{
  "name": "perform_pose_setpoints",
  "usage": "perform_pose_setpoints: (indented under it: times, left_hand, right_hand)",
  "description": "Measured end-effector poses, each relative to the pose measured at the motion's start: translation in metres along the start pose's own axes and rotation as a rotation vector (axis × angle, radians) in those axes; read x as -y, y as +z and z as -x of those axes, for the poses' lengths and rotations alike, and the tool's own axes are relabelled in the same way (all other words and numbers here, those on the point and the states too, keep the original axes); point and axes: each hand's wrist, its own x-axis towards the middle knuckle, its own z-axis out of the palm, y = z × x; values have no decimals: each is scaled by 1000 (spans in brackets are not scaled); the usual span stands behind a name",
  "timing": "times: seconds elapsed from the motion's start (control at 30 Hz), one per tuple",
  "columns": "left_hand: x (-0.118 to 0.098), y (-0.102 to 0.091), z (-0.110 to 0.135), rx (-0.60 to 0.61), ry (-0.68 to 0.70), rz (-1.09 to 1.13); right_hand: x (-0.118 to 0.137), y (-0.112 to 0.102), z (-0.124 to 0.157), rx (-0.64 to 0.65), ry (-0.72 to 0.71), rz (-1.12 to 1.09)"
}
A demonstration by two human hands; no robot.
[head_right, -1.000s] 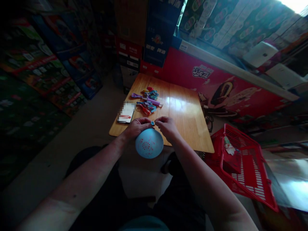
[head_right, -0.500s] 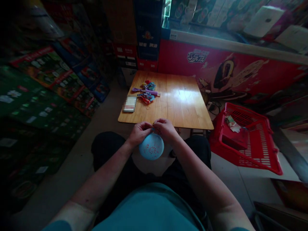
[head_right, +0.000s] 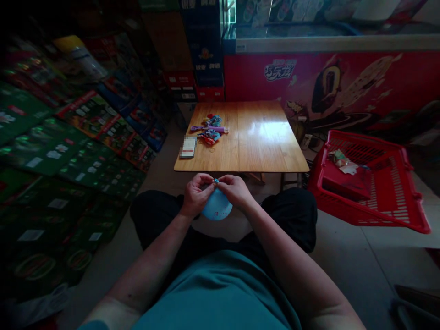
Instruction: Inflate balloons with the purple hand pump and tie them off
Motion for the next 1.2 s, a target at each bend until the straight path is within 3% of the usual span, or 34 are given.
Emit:
perform_pose_setpoints:
  times: [0.17,0.27,0.37,0.53,0.6,0.73,0.8,0.9,1.0,1.1,1.2]
  left_hand:
    - [-2,8,5,62,-60,2]
    - [-5,14,7,20,-70,4]
    - [-12,14,10,-30,-6,-85]
    - [-18,11,11,13,41,-188]
    - [-16,13,8,31,-18,-105]
    - [-10,13,-1,181,-257,174]
    - [-7,11,-4,176,-282,161]
    - [-2,6,-4,65,-213,43]
    - [4,5,1,8,-175,-15]
    - [7,6,4,-36,-149,-18]
    - [7,4,2,-107,-165,117]
  right_hand:
    - [0,-10,5,-129,-104,-114]
    - [6,-11,5,-145,-97,-120]
    - [7,-12,4,-101,-62,-58]
    - [1,-14,3,-38,-73,-68]
    - [1,-12,6,-85,-147,-55]
    - [4,-7,12,-185,-414,123]
    - [7,-5,15,-202,-437,180]
    - [17,-5,18,-191,-307,293]
    - [32,-1,18,-45,-111,290]
    - [42,4,12,158,179,-143]
    - [41,2,2,231,399,-667]
